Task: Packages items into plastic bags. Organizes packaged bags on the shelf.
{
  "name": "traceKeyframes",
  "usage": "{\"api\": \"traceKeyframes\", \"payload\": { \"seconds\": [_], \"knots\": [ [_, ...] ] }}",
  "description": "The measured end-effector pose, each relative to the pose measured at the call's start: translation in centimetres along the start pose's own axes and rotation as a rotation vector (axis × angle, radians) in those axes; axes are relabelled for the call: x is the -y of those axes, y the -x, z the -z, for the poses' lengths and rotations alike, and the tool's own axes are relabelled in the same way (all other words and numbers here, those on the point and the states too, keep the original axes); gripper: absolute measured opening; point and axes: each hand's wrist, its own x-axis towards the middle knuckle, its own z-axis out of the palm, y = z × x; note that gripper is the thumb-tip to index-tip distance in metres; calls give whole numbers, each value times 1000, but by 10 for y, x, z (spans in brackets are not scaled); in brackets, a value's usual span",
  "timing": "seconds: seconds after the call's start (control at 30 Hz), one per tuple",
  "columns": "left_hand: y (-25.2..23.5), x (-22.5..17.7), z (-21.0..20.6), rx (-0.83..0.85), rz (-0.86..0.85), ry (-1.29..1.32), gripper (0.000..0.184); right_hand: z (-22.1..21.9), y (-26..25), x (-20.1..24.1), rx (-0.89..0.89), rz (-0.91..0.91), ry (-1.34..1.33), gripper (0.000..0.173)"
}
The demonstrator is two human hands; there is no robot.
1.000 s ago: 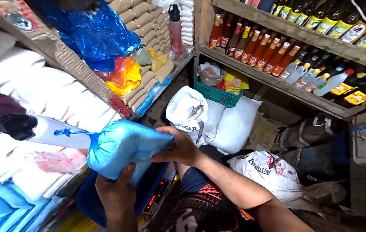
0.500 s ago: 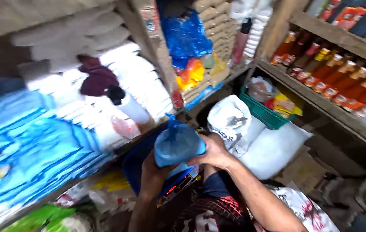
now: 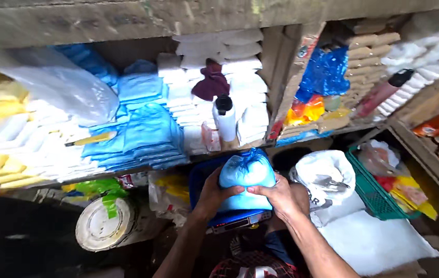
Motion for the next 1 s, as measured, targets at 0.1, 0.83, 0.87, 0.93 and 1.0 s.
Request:
{"api": "traceKeyframes", "payload": {
  "seconds": [0.1, 0.83, 0.87, 0.93, 1.0],
  "knots": [
    [6, 5, 11, -95, 0, 64, 69, -8, -9, 6, 166, -27, 54, 63],
    [37, -23, 139, -412, 105, 150, 69, -165, -87, -5, 439, -251, -27, 49],
    [32, -25, 145, -438, 122, 147, 66, -170, -90, -5, 442, -248, -23, 49],
    [22, -28, 160, -484, 173, 128, 59, -180, -97, -2, 496, -221, -13, 54],
    [11, -34, 172, -509, 226, 108, 56, -189, -108, 8, 587, -174, 13, 59]
  ]
}}
